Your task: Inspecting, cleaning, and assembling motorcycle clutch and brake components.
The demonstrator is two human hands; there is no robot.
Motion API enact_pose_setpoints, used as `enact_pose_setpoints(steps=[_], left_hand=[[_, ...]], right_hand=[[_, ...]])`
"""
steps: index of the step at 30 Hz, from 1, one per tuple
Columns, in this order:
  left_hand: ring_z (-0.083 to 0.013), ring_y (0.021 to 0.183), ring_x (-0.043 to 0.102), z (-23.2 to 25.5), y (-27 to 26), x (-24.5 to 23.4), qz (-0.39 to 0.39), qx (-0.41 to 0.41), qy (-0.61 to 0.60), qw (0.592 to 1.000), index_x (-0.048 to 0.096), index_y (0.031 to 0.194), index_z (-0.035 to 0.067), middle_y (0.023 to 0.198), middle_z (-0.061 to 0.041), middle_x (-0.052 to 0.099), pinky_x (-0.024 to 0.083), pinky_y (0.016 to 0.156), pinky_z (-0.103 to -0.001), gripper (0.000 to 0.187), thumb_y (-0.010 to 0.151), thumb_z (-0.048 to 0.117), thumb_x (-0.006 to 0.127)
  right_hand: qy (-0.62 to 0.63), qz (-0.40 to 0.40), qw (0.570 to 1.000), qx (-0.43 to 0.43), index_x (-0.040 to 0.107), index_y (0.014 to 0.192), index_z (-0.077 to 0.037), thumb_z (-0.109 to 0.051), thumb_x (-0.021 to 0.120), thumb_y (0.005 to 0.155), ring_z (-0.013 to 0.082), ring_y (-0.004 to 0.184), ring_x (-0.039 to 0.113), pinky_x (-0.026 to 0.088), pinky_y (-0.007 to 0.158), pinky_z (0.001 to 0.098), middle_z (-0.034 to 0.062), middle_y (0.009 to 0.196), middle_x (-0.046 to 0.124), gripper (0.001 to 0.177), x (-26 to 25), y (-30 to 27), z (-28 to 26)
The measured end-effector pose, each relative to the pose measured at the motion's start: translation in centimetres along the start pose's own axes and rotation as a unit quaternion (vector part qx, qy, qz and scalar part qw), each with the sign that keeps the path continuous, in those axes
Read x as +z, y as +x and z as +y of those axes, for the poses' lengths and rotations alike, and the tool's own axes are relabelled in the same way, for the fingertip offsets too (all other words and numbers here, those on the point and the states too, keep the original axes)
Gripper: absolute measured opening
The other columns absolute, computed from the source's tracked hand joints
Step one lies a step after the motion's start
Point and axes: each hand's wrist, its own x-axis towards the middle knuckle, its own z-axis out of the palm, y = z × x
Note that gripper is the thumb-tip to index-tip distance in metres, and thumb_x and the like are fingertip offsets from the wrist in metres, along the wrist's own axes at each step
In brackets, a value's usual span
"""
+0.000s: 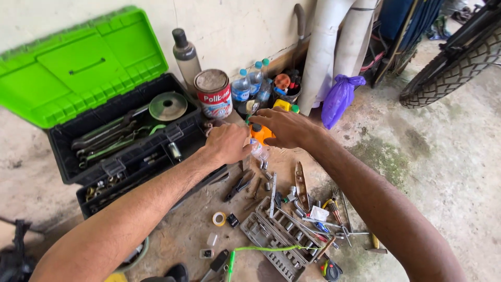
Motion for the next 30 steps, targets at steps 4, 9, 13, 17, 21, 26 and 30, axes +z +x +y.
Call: enact_pose_setpoints(steps=[4,9,13,17,21,26,30], left_hand=[[-0.0371,0.077,0.075,1.1,-1.3,1.3,-0.002,-0.027,-0.003,1.000,0.069,0.106,0.003,0.082,-0.018,0.073,0.060,0.068,-0.053,0.039,0.088,0.037,0.074],[-0.0382,0.079,0.074,1.7,-3.2,3.1,-0.019,-0.061,-0.025,0.998,0.068,0.108,0.005,0.082,-0.019,0.072,0.060,0.068,-0.052,0.040,0.089,0.040,0.074],[-0.0370,0.079,0.074,1.8,-4.6,4.9,-0.003,-0.073,-0.032,0.997,0.069,0.102,0.004,0.083,-0.016,0.072,0.060,0.066,-0.052,0.037,0.089,0.039,0.074],[-0.0358,0.080,0.075,1.8,-6.0,6.5,-0.013,-0.089,-0.021,0.996,0.068,0.102,0.002,0.083,-0.016,0.073,0.060,0.067,-0.050,0.039,0.091,0.039,0.073],[-0.0367,0.080,0.074,2.5,-8.0,6.6,-0.006,-0.096,-0.014,0.995,0.069,0.098,0.002,0.083,-0.017,0.073,0.060,0.068,-0.050,0.036,0.091,0.037,0.074],[-0.0372,0.080,0.074,3.5,-11.2,6.9,0.013,-0.098,-0.009,0.995,0.070,0.096,0.002,0.083,-0.018,0.073,0.060,0.067,-0.051,0.037,0.088,0.037,0.076],[-0.0374,0.079,0.075,4.8,-13.7,6.8,-0.008,-0.114,-0.002,0.993,0.070,0.101,0.003,0.084,-0.018,0.073,0.061,0.068,-0.051,0.037,0.089,0.037,0.076]], right_hand=[[0.001,0.023,0.999,-0.043,0.048,0.147,-0.017,-0.028,0.085,0.077,0.0335,0.131,0.052,0.045,0.108,0.0476,0.0105,0.149,0.051,0.081,2.8,0.1,1.2],[0.008,-0.006,0.999,-0.051,0.046,0.148,-0.018,-0.025,0.082,0.078,0.0333,0.133,0.051,0.045,0.105,0.0490,0.0093,0.150,0.050,0.079,4.6,0.2,0.7],[0.031,-0.017,0.997,-0.071,0.046,0.149,-0.018,-0.026,0.081,0.081,0.0342,0.130,0.054,0.046,0.107,0.0496,0.0092,0.148,0.052,0.078,6.2,0.1,0.6],[0.030,-0.017,0.995,-0.090,0.046,0.148,-0.016,-0.026,0.080,0.081,0.0363,0.129,0.054,0.047,0.104,0.0502,0.0118,0.148,0.051,0.076,8.1,0.1,0.8],[0.026,-0.007,0.993,-0.112,0.047,0.148,-0.015,-0.024,0.079,0.081,0.0374,0.129,0.055,0.048,0.104,0.0503,0.0151,0.148,0.052,0.075,9.5,-0.7,0.7],[0.007,-0.018,0.994,-0.107,0.046,0.148,-0.016,-0.025,0.080,0.080,0.0384,0.127,0.055,0.048,0.104,0.0509,0.0148,0.146,0.053,0.077,8.8,-2.7,-1.5],[0.009,-0.004,0.992,-0.123,0.047,0.148,-0.015,-0.025,0.079,0.081,0.0373,0.127,0.057,0.049,0.105,0.0509,0.0144,0.146,0.055,0.074,8.0,-5.1,-2.8]])
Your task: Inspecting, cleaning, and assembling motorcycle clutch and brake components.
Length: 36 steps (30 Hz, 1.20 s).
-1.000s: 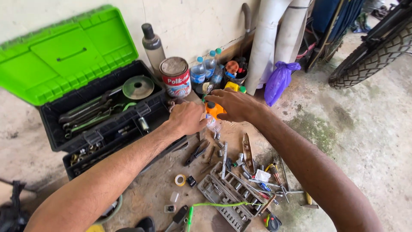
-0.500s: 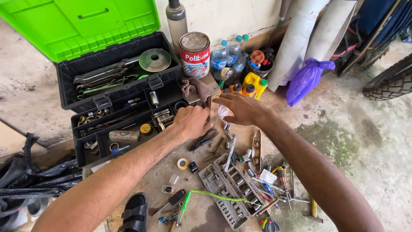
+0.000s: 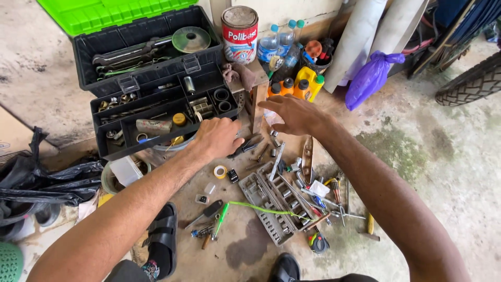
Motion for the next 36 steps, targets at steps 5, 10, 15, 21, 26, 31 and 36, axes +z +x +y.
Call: enact_pose_setpoints(steps=[5,10,15,21,26,31,36], left_hand=[[-0.0369,0.081,0.075,2.2,-2.8,-0.3,-0.015,0.003,0.017,1.000,0.071,0.097,0.003,0.086,-0.018,0.074,0.060,0.070,-0.051,0.038,0.089,0.039,0.076],[-0.0372,0.082,0.074,4.1,-4.9,-0.4,0.015,0.032,0.009,0.999,0.072,0.098,0.003,0.088,-0.019,0.074,0.060,0.068,-0.051,0.036,0.087,0.037,0.077],[-0.0381,0.085,0.075,7.1,-7.1,-0.8,-0.005,0.054,0.010,0.998,0.072,0.104,0.006,0.090,-0.019,0.075,0.060,0.074,-0.051,0.035,0.090,0.039,0.076],[-0.0391,0.085,0.074,10.8,-9.3,-2.2,0.016,0.081,0.004,0.997,0.071,0.112,0.008,0.092,-0.020,0.075,0.060,0.073,-0.052,0.040,0.089,0.040,0.076],[-0.0373,0.086,0.075,14.3,-11.2,-2.5,0.011,0.076,0.008,0.997,0.071,0.113,0.009,0.095,-0.019,0.075,0.060,0.074,-0.052,0.040,0.089,0.041,0.074],[-0.0343,0.087,0.075,17.6,-11.2,-3.7,-0.002,0.089,0.052,0.995,0.072,0.111,0.009,0.094,-0.017,0.076,0.060,0.076,-0.050,0.039,0.091,0.043,0.073],[-0.0319,0.082,0.076,19.5,-10.2,-3.3,0.029,0.105,0.031,0.994,0.072,0.107,0.009,0.090,-0.016,0.076,0.061,0.072,-0.049,0.036,0.090,0.040,0.074]], right_hand=[[-0.003,-0.003,1.000,0.030,0.047,0.149,-0.017,-0.025,0.080,0.082,0.0388,0.125,0.056,0.049,0.101,0.0520,0.0147,0.146,0.053,0.075,1.4,-3.5,-3.1],[-0.015,-0.010,0.998,0.061,0.050,0.147,-0.020,-0.027,0.081,0.081,0.0363,0.125,0.057,0.049,0.103,0.0510,0.0097,0.144,0.056,0.073,1.9,-6.9,-6.2],[-0.032,-0.055,0.989,0.131,0.048,0.149,-0.023,-0.028,0.082,0.080,0.0361,0.127,0.055,0.050,0.101,0.0507,0.0085,0.146,0.054,0.077,1.5,-11.8,-9.2],[-0.077,-0.085,0.972,0.204,0.048,0.150,-0.024,-0.028,0.081,0.081,0.0337,0.131,0.054,0.050,0.103,0.0515,0.0064,0.144,0.056,0.077,0.8,-17.0,-11.2],[-0.104,-0.056,0.973,0.197,0.048,0.150,-0.022,-0.029,0.080,0.084,0.0336,0.128,0.056,0.052,0.103,0.0497,0.0075,0.145,0.055,0.074,0.3,-21.1,-11.8],[-0.108,-0.013,0.976,0.191,0.047,0.149,-0.021,-0.038,0.080,0.086,0.0342,0.127,0.056,0.052,0.101,0.0498,0.0092,0.146,0.053,0.073,-1.1,-23.8,-12.3],[-0.124,-0.010,0.971,0.202,0.046,0.149,-0.024,-0.030,0.085,0.080,0.0316,0.129,0.054,0.048,0.106,0.0483,0.0056,0.148,0.051,0.080,-0.3,-24.8,-10.6]])
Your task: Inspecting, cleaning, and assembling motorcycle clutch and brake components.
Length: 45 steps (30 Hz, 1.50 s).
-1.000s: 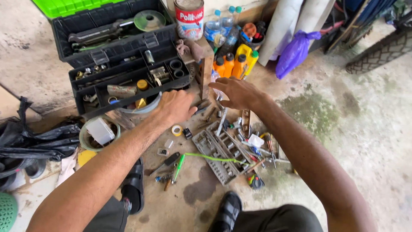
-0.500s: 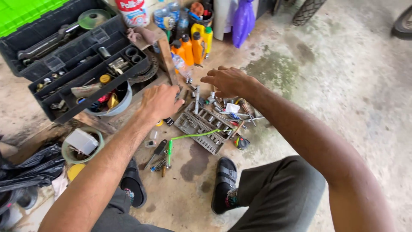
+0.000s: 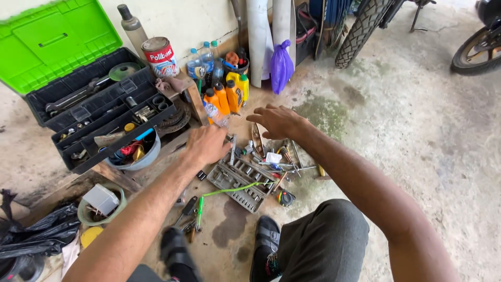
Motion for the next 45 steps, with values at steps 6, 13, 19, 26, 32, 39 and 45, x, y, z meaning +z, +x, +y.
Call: enact_pose_setpoints(steps=[6,13,19,26,32,39,45], left_hand=[[-0.0319,0.080,0.074,1.8,1.3,0.0,-0.012,0.021,0.043,0.999,0.072,0.102,0.006,0.084,-0.016,0.075,0.060,0.071,-0.047,0.037,0.089,0.040,0.077],[-0.0325,0.081,0.074,3.2,5.9,3.4,-0.017,0.077,0.038,0.996,0.072,0.102,0.005,0.085,-0.017,0.074,0.059,0.072,-0.049,0.035,0.089,0.038,0.077],[-0.0305,0.086,0.076,4.9,12.5,8.3,-0.079,0.092,0.030,0.992,0.073,0.105,0.006,0.088,-0.017,0.075,0.061,0.078,-0.045,0.031,0.093,0.035,0.074],[-0.0336,0.093,0.074,7.6,19.5,13.2,-0.138,0.110,-0.014,0.984,0.070,0.109,0.006,0.095,-0.018,0.076,0.060,0.081,-0.049,0.038,0.090,0.039,0.075],[-0.0332,0.092,0.075,8.7,25.7,21.9,-0.167,0.140,-0.038,0.975,0.071,0.105,0.005,0.097,-0.019,0.075,0.061,0.081,-0.048,0.037,0.091,0.039,0.075],[-0.0242,0.073,0.077,10.4,30.5,31.2,-0.268,0.136,-0.088,0.950,0.068,0.112,0.005,0.085,-0.013,0.075,0.066,0.068,-0.040,0.033,0.097,0.035,0.068],[-0.0215,0.067,0.070,11.2,32.7,38.6,-0.231,0.174,-0.110,0.951,0.069,0.109,0.007,0.078,-0.011,0.073,0.058,0.069,-0.046,0.036,0.090,0.037,0.075]], right_hand=[[-0.012,-0.023,0.999,0.046,0.043,0.152,-0.027,-0.029,0.085,0.080,0.0294,0.132,0.053,0.050,0.107,0.0472,0.0045,0.147,0.053,0.083,0.5,-0.9,0.8],[-0.024,-0.067,0.993,0.098,0.041,0.154,-0.028,-0.031,0.084,0.084,0.0297,0.131,0.054,0.053,0.104,0.0466,0.0050,0.149,0.051,0.081,3.3,-1.2,3.8],[-0.009,-0.113,0.987,0.117,0.042,0.153,-0.028,-0.024,0.082,0.085,0.0305,0.130,0.054,0.057,0.099,0.0470,0.0070,0.145,0.053,0.079,7.2,-0.8,7.6],[0.027,-0.154,0.975,0.156,0.049,0.145,-0.025,-0.018,0.080,0.086,0.0317,0.126,0.057,0.053,0.101,0.0530,0.0079,0.139,0.057,0.067,15.9,0.2,13.8],[0.059,-0.213,0.953,0.208,0.055,0.140,-0.022,-0.016,0.077,0.088,0.0305,0.116,0.064,0.055,0.096,0.0523,0.0095,0.122,0.067,0.056,23.3,0.7,19.2],[0.068,-0.295,0.904,0.301,0.077,0.112,-0.009,-0.018,0.073,0.094,0.0235,0.090,0.072,0.058,0.082,0.0462,0.0110,0.103,0.076,0.021,35.7,-0.2,24.6],[0.032,-0.312,0.886,0.340,0.071,0.118,-0.006,-0.018,0.067,0.099,0.0220,0.076,0.067,0.055,0.067,0.0479,0.0122,0.096,0.072,0.023,42.6,-2.0,26.1]])
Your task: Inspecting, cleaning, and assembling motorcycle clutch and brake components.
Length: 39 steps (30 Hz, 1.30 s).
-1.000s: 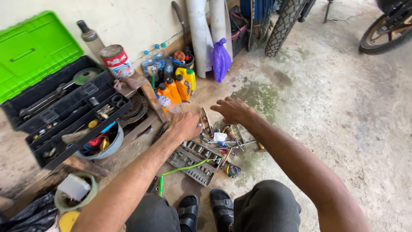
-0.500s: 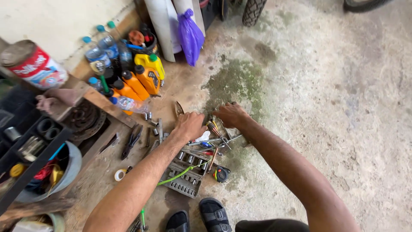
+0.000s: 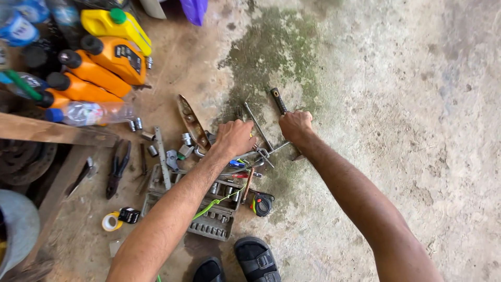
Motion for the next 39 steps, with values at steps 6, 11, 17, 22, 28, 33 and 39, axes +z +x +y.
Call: enact_pose_setpoints(steps=[6,11,17,22,28,33,39], left_hand=[[-0.0196,0.064,0.068,-1.1,4.3,3.9,-0.060,-0.018,-0.042,0.997,0.061,0.125,0.004,0.080,-0.008,0.071,0.063,0.058,-0.037,0.043,0.099,0.037,0.068],[-0.0170,0.064,0.067,-2.0,6.9,8.2,-0.033,-0.004,-0.067,0.997,0.060,0.127,0.004,0.084,-0.009,0.071,0.060,0.060,-0.036,0.048,0.095,0.038,0.071],[-0.0183,0.068,0.068,-1.6,7.3,10.0,-0.051,-0.006,-0.068,0.996,0.060,0.129,0.005,0.089,-0.011,0.072,0.059,0.062,-0.039,0.050,0.096,0.042,0.070],[-0.0183,0.068,0.069,-1.3,7.2,9.7,-0.061,-0.014,-0.067,0.996,0.057,0.134,0.006,0.089,-0.008,0.073,0.059,0.064,-0.040,0.052,0.097,0.041,0.069],[-0.0192,0.068,0.069,-1.3,7.1,9.6,0.002,0.008,-0.064,0.998,0.048,0.141,0.005,0.093,-0.010,0.072,0.059,0.060,-0.042,0.065,0.092,0.039,0.074],[-0.0255,0.083,0.071,-1.0,6.1,7.1,-0.055,-0.007,-0.058,0.997,0.041,0.150,0.005,0.111,-0.019,0.069,0.064,0.069,-0.044,0.066,0.098,0.032,0.070],[-0.0327,0.129,0.054,-1.4,5.3,6.3,0.013,0.051,0.111,0.992,0.034,0.160,0.011,0.154,-0.023,0.042,0.051,0.103,-0.052,0.082,0.088,0.005,0.072]], right_hand=[[0.111,0.026,0.992,0.052,0.056,0.138,-0.009,-0.021,0.051,0.110,0.0128,0.059,0.046,0.043,0.050,0.0304,-0.0012,0.070,0.050,0.031,8.5,4.3,0.9],[0.212,0.014,0.975,0.072,0.024,0.162,-0.017,-0.024,0.055,0.103,0.0142,0.058,0.047,0.043,0.048,0.0302,0.0057,0.075,0.055,0.067,6.0,1.8,-0.1],[0.205,0.050,0.973,0.094,0.016,0.167,-0.021,-0.010,0.048,0.105,0.0168,0.063,0.055,0.044,0.051,0.0317,0.0122,0.088,0.065,0.070,8.4,2.3,-0.9],[0.220,0.084,0.967,0.100,0.013,0.164,-0.020,-0.009,0.048,0.101,0.0251,0.067,0.063,0.056,0.045,0.0349,0.0285,0.112,0.063,0.072,10.0,3.3,-1.2],[0.248,0.087,0.960,0.098,0.014,0.167,-0.015,-0.010,0.041,0.110,0.0246,0.062,0.066,0.058,0.045,0.0355,0.0279,0.100,0.066,0.063,10.4,3.4,-0.7],[0.201,0.075,0.973,0.084,0.017,0.165,-0.020,-0.010,0.040,0.108,0.0191,0.057,0.058,0.052,0.043,0.0344,0.0154,0.083,0.062,0.062,8.3,2.1,0.7],[0.155,0.100,0.983,0.012,0.018,0.166,-0.016,-0.012,0.036,0.109,0.0137,0.046,0.051,0.043,0.033,0.0320,0.0106,0.075,0.061,0.061,8.1,0.5,1.2]])
